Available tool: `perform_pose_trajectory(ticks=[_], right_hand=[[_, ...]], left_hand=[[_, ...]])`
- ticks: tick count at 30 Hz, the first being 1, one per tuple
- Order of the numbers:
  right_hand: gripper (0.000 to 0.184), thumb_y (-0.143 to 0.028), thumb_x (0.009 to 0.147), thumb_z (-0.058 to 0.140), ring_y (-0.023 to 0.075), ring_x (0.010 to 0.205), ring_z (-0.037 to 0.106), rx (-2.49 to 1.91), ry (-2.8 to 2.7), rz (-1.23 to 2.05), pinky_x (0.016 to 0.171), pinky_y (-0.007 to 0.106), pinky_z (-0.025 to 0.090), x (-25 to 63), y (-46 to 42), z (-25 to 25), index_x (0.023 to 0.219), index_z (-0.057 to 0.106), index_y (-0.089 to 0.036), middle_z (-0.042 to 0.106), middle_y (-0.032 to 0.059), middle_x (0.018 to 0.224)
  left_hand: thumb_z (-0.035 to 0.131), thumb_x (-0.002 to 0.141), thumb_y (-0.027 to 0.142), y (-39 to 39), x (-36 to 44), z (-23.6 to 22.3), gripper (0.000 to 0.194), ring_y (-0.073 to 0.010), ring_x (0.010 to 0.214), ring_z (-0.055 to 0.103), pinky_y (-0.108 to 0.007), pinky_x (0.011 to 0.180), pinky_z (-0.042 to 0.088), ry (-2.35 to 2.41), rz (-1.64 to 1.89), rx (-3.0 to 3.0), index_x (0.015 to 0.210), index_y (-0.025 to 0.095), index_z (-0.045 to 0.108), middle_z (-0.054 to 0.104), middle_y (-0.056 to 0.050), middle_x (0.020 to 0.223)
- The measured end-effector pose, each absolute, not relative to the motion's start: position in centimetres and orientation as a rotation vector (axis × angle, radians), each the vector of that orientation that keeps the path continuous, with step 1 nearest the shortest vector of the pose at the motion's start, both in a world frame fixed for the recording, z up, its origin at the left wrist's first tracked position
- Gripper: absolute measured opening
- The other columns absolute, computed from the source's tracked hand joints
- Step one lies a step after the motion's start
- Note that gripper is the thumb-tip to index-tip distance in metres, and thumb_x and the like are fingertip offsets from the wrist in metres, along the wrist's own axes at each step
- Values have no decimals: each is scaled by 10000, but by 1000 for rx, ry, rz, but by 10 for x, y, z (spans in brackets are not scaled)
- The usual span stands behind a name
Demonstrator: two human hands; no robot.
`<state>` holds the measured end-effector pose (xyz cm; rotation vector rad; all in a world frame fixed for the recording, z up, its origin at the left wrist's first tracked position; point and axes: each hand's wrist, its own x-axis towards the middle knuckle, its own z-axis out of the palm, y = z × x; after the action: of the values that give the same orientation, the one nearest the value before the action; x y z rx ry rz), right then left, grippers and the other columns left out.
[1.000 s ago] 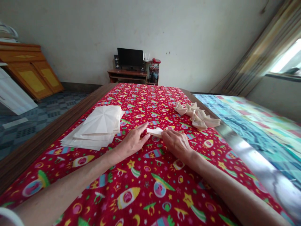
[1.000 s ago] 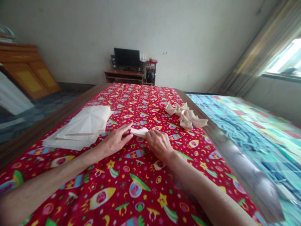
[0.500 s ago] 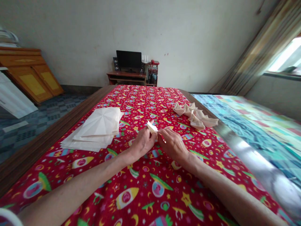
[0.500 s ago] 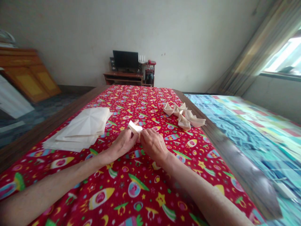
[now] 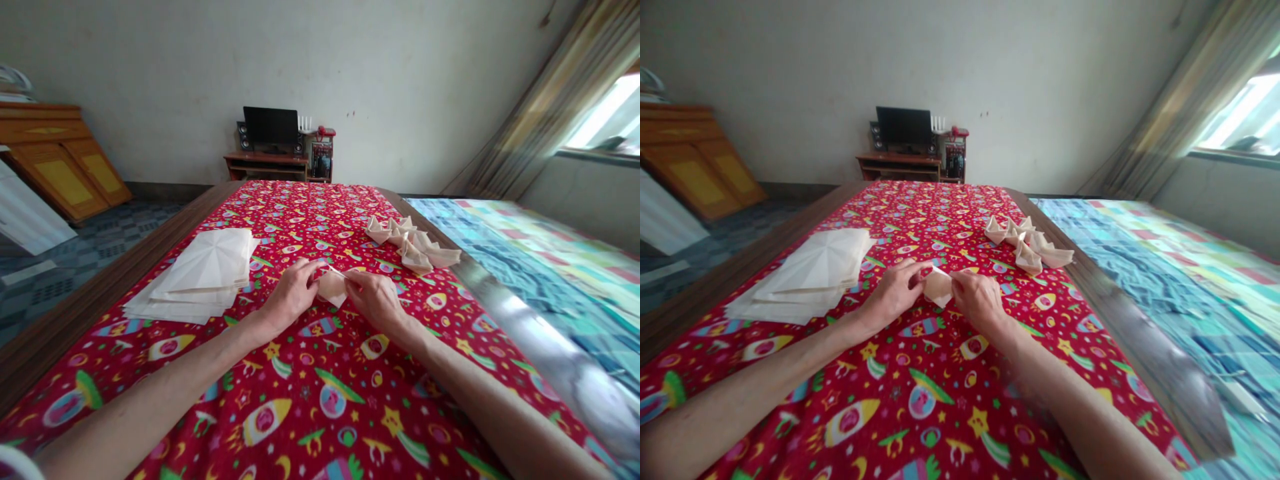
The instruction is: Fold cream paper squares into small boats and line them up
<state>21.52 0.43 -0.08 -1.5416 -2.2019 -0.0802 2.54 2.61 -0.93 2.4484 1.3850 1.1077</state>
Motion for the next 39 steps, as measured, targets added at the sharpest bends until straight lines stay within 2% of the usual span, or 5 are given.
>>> perform_pose_trajectory(ticks=[4,8,25,32,39], right_hand=[[253,-267,904,430,126,645,546,-1516,-2343,-159,537,237,276,219,4,-5,926,679,-233,621,25,765],[263,-271,925,408,142,696,524,-1500,-2472,-297,533,247,268,220,2,-5,988,662,-244,598,48,831],[237,-240,901,431,117,693,553,-1612,-2418,-257,537,246,268,221,7,0,840,657,-204,626,24,783],[228,-237,893,438,126,691,567,-1615,-2425,-297,526,244,271,221,5,0,813,648,-199,629,28,784],[224,-247,890,455,140,705,574,-1641,-2453,-289,523,243,287,220,4,0,801,655,-196,629,40,799]], left_hand=[[520,837,90,21,19,-18,203,-139,773,573,-235,715,477,1309,947,2580,957,171,662,542,-26,848],[422,919,194,14,16,-14,223,-125,738,550,-218,643,457,1299,714,2707,993,196,633,506,-28,898],[432,897,238,33,24,-3,191,-174,804,531,-284,704,442,1255,347,2971,965,180,601,502,-62,937],[438,904,252,21,22,-4,225,-223,912,531,-343,780,458,1344,410,3061,1070,152,552,513,-91,1014],[427,923,151,10,16,-12,191,-159,921,529,-278,822,448,1049,551,3130,988,217,594,534,-24,976]])
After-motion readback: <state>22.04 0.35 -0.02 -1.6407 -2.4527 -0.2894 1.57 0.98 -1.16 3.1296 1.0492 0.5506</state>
